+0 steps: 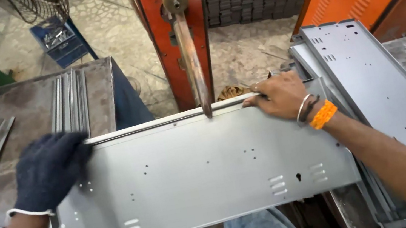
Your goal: The recorder uses a spot-welding machine to attach metal strips to metal panels at a manual workstation.
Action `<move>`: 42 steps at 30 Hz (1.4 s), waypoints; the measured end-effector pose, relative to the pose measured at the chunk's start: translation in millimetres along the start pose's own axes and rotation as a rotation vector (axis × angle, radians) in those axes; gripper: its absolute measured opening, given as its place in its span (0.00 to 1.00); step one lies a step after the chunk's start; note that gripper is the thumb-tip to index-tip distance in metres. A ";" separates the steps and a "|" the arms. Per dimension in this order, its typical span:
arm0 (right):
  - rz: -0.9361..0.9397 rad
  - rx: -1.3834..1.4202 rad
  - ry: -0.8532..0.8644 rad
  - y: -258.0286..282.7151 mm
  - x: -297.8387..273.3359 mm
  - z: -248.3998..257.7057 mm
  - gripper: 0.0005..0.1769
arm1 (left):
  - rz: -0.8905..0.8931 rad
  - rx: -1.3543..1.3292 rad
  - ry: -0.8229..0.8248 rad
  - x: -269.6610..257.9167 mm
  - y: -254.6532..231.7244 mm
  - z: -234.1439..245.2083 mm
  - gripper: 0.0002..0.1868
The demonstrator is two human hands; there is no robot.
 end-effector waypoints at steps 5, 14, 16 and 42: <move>-0.119 -0.070 0.153 16.1 18.4 -16.2 0.30 | -0.438 0.001 -0.320 22.4 -107.9 15.2 0.23; -0.017 -0.031 0.125 35.4 23.5 -17.6 0.30 | -0.301 -0.102 0.137 75.6 -174.0 -55.2 0.12; 0.007 -0.003 0.072 37.6 22.2 -15.1 0.29 | -0.347 -0.081 0.060 75.6 -174.8 -54.3 0.13; 0.237 -0.070 -0.122 48.4 1.7 -6.3 0.22 | -0.126 0.027 0.137 38.9 -86.6 -33.9 0.12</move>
Point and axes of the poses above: each hand's wrist, its own x-axis towards the middle knuckle, its own z-axis out of the back of the hand, y = z × x, the point moved 5 cm from there along x, towards the middle knuckle, and after that the axes turned 13 degrees about y, right-handed, at the moved point
